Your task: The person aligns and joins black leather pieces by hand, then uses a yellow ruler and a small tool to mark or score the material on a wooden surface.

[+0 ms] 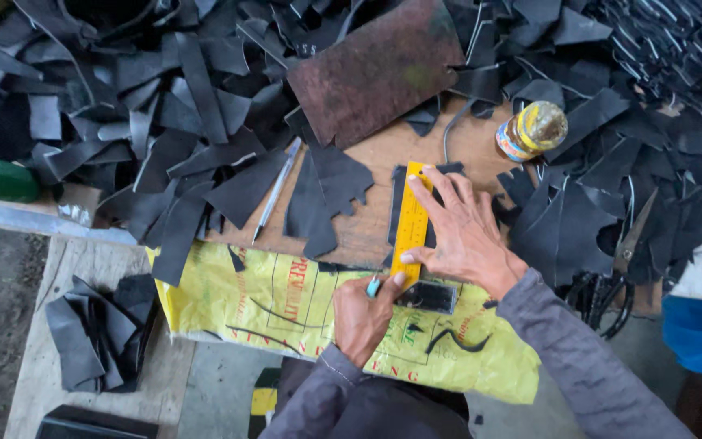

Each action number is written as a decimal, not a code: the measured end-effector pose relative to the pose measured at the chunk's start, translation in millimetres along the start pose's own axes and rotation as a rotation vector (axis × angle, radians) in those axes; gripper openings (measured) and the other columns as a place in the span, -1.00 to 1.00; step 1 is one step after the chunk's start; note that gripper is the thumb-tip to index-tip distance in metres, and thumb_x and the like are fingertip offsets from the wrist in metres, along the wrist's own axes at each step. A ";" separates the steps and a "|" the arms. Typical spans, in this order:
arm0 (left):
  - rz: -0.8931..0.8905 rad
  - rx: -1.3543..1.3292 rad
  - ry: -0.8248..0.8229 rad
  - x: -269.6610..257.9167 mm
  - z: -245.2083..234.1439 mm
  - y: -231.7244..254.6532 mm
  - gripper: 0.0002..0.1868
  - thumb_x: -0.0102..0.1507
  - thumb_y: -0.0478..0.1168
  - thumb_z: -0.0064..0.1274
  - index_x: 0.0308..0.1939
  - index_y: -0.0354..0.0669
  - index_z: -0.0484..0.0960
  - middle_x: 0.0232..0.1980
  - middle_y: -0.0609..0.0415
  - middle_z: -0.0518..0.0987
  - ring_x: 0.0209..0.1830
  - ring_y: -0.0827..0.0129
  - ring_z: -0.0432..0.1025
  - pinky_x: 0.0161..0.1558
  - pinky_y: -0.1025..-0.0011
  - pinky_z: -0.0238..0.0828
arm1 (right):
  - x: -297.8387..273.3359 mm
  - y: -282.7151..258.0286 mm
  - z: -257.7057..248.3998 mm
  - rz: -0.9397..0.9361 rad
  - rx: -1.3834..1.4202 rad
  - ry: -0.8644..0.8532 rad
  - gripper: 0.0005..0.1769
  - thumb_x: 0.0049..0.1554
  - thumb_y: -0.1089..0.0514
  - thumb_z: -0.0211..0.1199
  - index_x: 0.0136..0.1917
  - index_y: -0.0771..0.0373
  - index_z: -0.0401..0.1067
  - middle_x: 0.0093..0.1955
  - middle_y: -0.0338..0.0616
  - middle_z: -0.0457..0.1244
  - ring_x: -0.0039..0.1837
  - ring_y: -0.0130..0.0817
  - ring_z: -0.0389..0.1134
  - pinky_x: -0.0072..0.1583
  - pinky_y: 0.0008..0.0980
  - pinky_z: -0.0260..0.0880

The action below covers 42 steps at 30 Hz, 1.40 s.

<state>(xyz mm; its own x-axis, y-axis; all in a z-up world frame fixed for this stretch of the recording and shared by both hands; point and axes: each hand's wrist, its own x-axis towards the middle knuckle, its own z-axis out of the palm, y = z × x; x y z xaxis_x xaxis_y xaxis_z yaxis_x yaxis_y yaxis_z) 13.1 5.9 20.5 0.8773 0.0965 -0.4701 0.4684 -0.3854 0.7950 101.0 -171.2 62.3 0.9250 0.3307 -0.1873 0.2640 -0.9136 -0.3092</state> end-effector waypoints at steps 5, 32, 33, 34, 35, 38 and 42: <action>-0.045 -0.252 0.071 4.8 9.8 1.1 -0.67 0.18 -0.07 0.25 -0.31 -0.34 0.80 -0.66 0.14 0.54 -0.63 0.62 0.30 -0.57 0.42 0.25 | 8.6 13.8 -0.7 -0.163 0.068 0.177 -0.08 -0.14 -0.17 0.49 0.39 0.24 0.31 0.40 0.04 0.12 0.37 0.08 0.07 0.28 0.14 0.09; -0.096 -0.360 0.099 8.7 18.1 -2.7 -0.66 0.18 -0.10 0.29 -0.33 -0.43 0.79 -0.61 0.18 0.55 -0.61 0.61 0.31 -0.58 0.47 0.22 | 99.1 52.2 28.8 -0.195 0.359 0.330 -0.89 -0.06 0.40 0.35 -0.21 0.31 0.49 -0.19 -0.04 0.27 -0.02 -0.02 0.31 0.04 -0.10 0.30; -0.098 -0.349 0.098 8.3 18.1 -2.1 -0.66 0.18 -0.10 0.29 -0.35 -0.43 0.79 -0.61 0.18 0.54 -0.61 0.61 0.30 -0.58 0.47 0.22 | 98.7 52.2 28.9 -0.193 0.364 0.325 -0.89 -0.05 0.40 0.35 -0.21 0.31 0.49 -0.20 -0.03 0.26 -0.03 -0.01 0.32 0.03 -0.09 0.30; -0.101 -0.338 0.097 7.7 18.0 -1.3 -0.65 0.19 -0.10 0.28 -0.36 -0.43 0.79 -0.62 0.17 0.54 -0.61 0.61 0.29 -0.58 0.46 0.21 | 97.8 52.1 29.1 -0.191 0.366 0.333 -0.88 -0.06 0.40 0.34 -0.21 0.31 0.48 -0.20 -0.03 0.26 -0.03 -0.01 0.32 0.02 -0.09 0.30; -0.102 -0.327 0.099 7.5 17.3 -0.5 -0.65 0.19 -0.10 0.28 -0.37 -0.43 0.79 -0.63 0.17 0.53 -0.62 0.60 0.28 -0.58 0.46 0.20 | 97.6 51.4 29.4 -0.192 0.369 0.342 -0.88 -0.07 0.40 0.34 -0.22 0.32 0.47 -0.21 -0.02 0.25 -0.04 -0.01 0.32 0.02 -0.09 0.30; -0.108 -0.332 0.090 6.4 16.1 2.6 -0.66 0.19 -0.11 0.27 -0.37 -0.42 0.78 -0.63 0.18 0.53 -0.62 0.61 0.29 -0.58 0.47 0.21 | 98.0 49.7 30.4 -0.183 0.350 0.373 -0.88 -0.08 0.39 0.36 -0.23 0.30 0.47 -0.22 -0.02 0.25 -0.05 0.00 0.32 0.01 -0.08 0.30; -0.088 -0.328 0.105 7.0 16.7 2.8 -0.66 0.18 -0.10 0.27 -0.39 -0.42 0.77 -0.62 0.19 0.56 -0.61 0.62 0.32 -0.56 0.48 0.26 | 99.0 49.5 32.9 -0.175 0.345 0.386 -0.88 -0.07 0.40 0.35 -0.24 0.29 0.47 -0.22 -0.04 0.26 -0.04 -0.01 0.33 0.01 -0.09 0.31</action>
<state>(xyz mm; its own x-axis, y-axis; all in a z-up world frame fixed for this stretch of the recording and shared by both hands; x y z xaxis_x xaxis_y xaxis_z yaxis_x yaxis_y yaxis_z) 18.8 -9.8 13.0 0.8304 0.2161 -0.5136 0.5361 -0.0582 0.8422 196.7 -176.0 -2.2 0.9256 0.3005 0.2301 0.3780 -0.7005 -0.6054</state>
